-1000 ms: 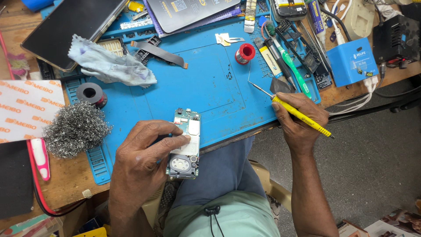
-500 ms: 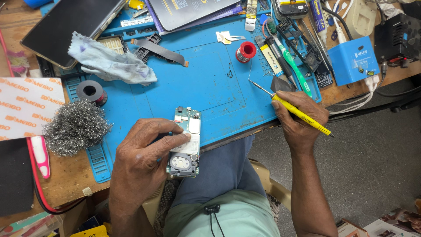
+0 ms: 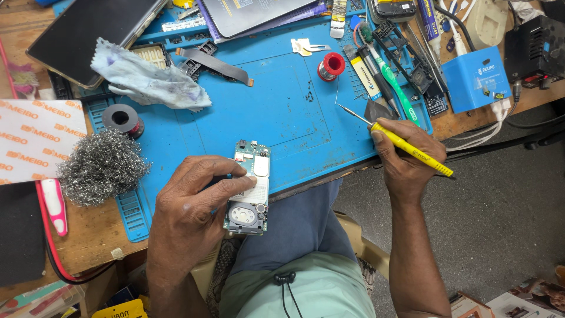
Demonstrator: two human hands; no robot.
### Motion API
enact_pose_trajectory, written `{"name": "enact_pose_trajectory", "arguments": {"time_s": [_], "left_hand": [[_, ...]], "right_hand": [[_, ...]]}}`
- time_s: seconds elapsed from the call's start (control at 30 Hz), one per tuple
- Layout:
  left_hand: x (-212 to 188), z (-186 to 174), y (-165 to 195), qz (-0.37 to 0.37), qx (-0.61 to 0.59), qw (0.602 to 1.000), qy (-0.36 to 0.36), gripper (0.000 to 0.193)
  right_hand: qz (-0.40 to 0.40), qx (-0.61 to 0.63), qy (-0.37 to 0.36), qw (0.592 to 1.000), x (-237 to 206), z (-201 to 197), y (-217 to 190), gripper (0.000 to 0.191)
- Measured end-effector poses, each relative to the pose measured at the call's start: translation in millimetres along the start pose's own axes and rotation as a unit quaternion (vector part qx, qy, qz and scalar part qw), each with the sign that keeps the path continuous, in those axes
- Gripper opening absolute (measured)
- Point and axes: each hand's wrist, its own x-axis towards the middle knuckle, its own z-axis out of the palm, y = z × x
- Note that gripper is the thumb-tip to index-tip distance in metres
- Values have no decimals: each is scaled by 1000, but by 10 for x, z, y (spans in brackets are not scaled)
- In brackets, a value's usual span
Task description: The person probes a disassembled phone motherboard with multimeter test leads to test it, then uses a soldering iron to solder components on the board, holding the board in one hand while working with the iron in the other.
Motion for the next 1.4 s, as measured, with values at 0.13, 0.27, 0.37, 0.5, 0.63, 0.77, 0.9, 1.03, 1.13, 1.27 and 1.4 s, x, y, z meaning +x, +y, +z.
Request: {"name": "enact_pose_trajectory", "arguments": {"time_s": [0.13, 0.27, 0.37, 0.5, 0.63, 0.77, 0.9, 1.03, 1.13, 1.27, 1.4], "left_hand": [[4, -1, 4, 0, -1, 1000, 1, 31], [3, -3, 11, -2, -9, 1000, 1, 32], [4, 0, 15, -2, -6, 1000, 3, 32], [0, -5, 16, -5, -3, 1000, -1, 33], [0, -1, 17, -4, -3, 1000, 1, 34], [0, -4, 17, -4, -3, 1000, 3, 34], [-3, -7, 16, -3, 5, 1000, 1, 34], [-1, -2, 12, -3, 3, 1000, 2, 34], [-3, 1, 12, -2, -1, 1000, 4, 34], [-7, -4, 12, -1, -2, 1000, 3, 34], [-8, 0, 15, -5, -1, 1000, 3, 34]], "right_hand": [[10, -10, 4, 1000, 2, -4, 5, 17], [-5, -4, 3, 1000, 1, 6, 9, 18], [-5, -11, 1, 1000, 5, 8, 7, 18], [-8, -21, -4, 1000, 10, 10, -6, 19], [-4, -30, -4, 1000, 10, 13, -14, 18], [-8, -29, -6, 1000, 10, 12, -10, 18], [-7, -25, -6, 1000, 14, 12, -2, 18], [-5, -21, -7, 1000, 21, 11, -5, 18], [-9, -27, -10, 1000, 23, 9, -13, 18], [-6, -22, -10, 1000, 27, 7, -11, 18], [-27, -11, -16, 999, 25, 7, 7, 18]]}}
